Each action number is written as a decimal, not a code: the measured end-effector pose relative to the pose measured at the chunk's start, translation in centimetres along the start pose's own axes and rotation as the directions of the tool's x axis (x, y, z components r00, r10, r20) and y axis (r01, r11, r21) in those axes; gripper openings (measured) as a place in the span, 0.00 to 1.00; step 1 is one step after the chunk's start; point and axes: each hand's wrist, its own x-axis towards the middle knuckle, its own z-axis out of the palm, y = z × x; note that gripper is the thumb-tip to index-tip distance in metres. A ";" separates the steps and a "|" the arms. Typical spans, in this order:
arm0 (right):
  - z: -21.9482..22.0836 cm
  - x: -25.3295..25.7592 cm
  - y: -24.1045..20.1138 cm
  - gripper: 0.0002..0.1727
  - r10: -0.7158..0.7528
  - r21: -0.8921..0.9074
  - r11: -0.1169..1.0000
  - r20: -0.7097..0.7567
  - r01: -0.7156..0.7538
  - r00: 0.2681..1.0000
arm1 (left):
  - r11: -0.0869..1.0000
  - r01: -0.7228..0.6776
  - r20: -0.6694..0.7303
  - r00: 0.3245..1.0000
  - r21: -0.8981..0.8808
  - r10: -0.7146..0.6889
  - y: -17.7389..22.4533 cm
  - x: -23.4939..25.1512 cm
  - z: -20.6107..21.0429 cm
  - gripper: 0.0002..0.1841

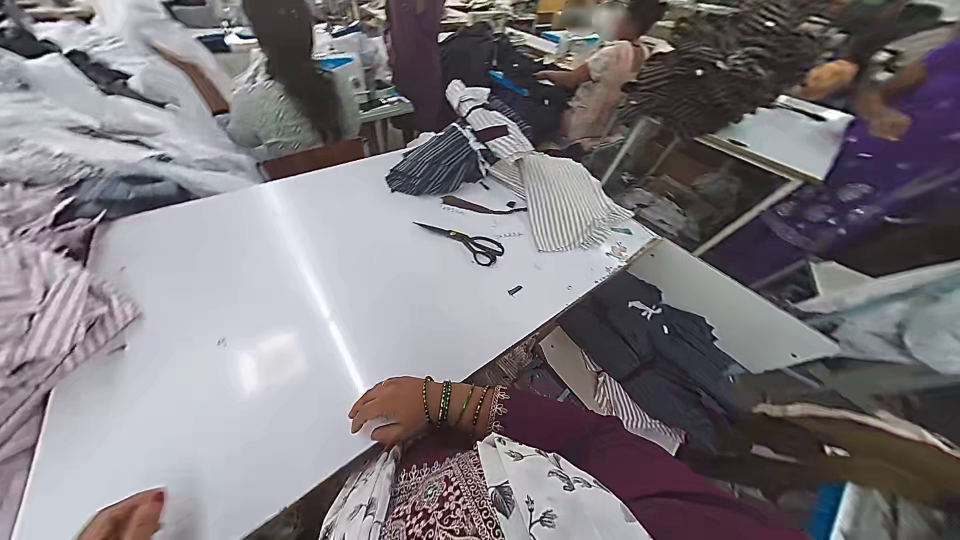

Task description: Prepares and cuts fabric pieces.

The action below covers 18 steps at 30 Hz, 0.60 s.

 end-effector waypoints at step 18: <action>-24.3 -20.5 15.1 0.30 0.782 0.140 0.232 -0.615 -0.963 0.099 | 0.972 -0.090 0.689 0.691 -0.215 0.217 15.6 5.1 21.9 0.13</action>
